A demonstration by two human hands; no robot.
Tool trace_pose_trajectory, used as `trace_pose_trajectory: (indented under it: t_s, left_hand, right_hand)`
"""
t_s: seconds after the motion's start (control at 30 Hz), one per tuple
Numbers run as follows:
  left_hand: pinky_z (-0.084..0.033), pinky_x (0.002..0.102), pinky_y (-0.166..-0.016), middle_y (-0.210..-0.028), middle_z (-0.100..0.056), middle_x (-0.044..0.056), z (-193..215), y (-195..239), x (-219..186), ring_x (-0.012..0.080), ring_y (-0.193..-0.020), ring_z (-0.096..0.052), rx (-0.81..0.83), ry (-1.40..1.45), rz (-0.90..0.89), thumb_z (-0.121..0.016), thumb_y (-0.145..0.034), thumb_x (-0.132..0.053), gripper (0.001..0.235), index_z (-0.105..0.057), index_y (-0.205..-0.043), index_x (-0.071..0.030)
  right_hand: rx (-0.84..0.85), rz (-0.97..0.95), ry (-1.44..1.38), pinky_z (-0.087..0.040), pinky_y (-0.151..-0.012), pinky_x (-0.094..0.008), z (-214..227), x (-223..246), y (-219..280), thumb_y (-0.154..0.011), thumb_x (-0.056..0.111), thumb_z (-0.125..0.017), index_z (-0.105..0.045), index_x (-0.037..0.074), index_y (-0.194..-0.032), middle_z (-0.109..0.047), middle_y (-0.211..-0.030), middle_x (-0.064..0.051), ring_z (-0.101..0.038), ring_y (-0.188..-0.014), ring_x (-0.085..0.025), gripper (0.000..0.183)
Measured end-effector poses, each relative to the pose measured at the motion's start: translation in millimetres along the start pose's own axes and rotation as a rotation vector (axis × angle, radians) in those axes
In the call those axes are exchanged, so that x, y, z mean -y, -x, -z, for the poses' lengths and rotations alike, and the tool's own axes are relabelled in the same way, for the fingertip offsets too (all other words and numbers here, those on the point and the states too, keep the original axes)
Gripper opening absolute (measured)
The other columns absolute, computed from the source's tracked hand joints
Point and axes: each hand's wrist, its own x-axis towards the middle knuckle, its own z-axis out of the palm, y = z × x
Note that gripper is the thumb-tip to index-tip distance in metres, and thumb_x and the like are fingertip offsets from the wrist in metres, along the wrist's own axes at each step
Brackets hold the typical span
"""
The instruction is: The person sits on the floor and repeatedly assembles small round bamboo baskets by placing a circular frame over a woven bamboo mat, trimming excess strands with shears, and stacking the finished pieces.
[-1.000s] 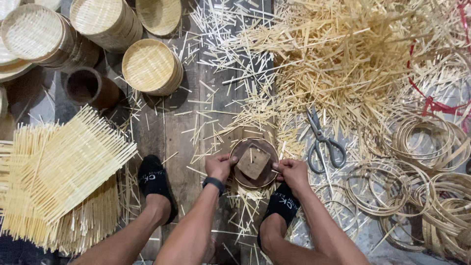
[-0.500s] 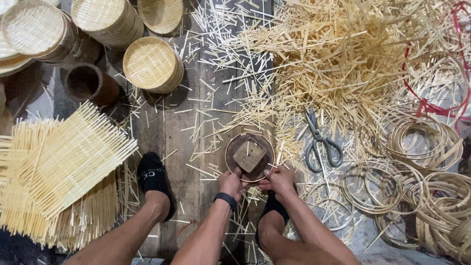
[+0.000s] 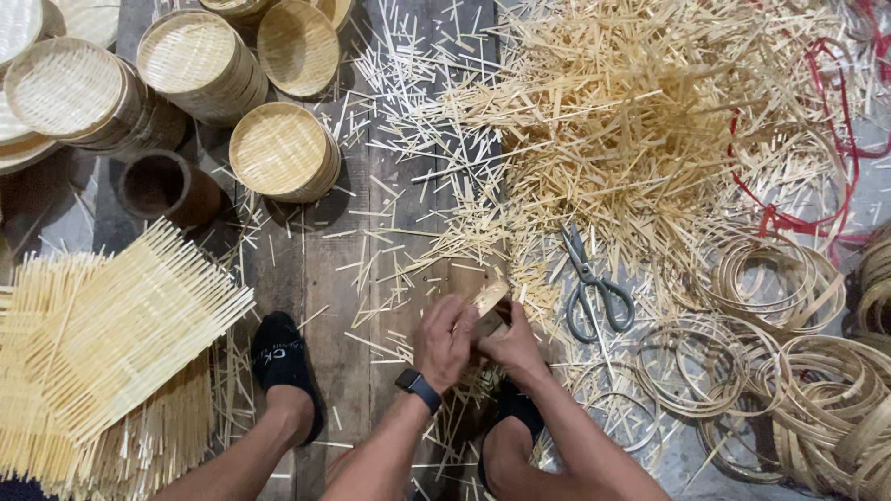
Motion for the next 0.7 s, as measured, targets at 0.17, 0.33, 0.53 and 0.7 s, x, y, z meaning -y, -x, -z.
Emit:
trace_pose_trajectory:
  t_s: [0.17,0.33,0.53,0.7]
  left_hand:
    - [-0.056,0.044,-0.079,-0.105,-0.076,0.020,10,-20,-18,0.0345,-0.092,-0.072,0.093,-0.117,-0.036,-0.056,-0.102,-0.041,0.044,-0.066,-0.138,-0.019]
    - [-0.059,0.037,-0.075,-0.099,-0.077,0.017,20,-49,-15,0.0304,-0.092,-0.077,0.104,-0.019,0.159,-0.060,-0.101,-0.041,0.035,-0.072,-0.124,-0.018]
    - [-0.059,0.036,-0.077,-0.103,-0.080,0.014,14,-55,12,0.0295,-0.094,-0.077,0.002,0.079,0.143,-0.060,-0.098,-0.048,0.041,-0.079,-0.109,-0.014]
    - [-0.058,0.044,-0.074,-0.092,-0.077,0.022,7,-63,73,0.0354,-0.085,-0.074,0.024,0.032,0.579,-0.048,-0.099,-0.061,0.062,-0.080,-0.106,-0.008]
  right_hand:
    - [-0.139,0.123,0.062,-0.055,-0.092,-0.034,-6,-10,-8,-0.073,0.010,-0.079,-0.057,-0.004,-0.133,-0.071,-0.126,-0.017,-0.068,-0.113,-0.024,0.066]
    - [-0.133,-0.052,-0.032,-0.058,-0.072,-0.032,-15,4,-17,-0.077,0.023,-0.076,-0.068,0.001,-0.126,-0.077,-0.099,-0.013,-0.070,-0.082,-0.018,0.054]
    - [-0.109,0.055,0.016,-0.057,-0.076,-0.030,-17,7,-21,-0.078,0.028,-0.077,-0.073,-0.008,-0.114,-0.079,-0.096,-0.014,-0.072,-0.083,-0.018,0.051]
    - [0.104,-0.023,-0.232,-0.054,-0.079,-0.031,14,-13,-12,-0.085,0.023,-0.071,-0.054,-0.006,-0.137,-0.074,-0.098,-0.013,-0.069,-0.086,-0.019,0.062]
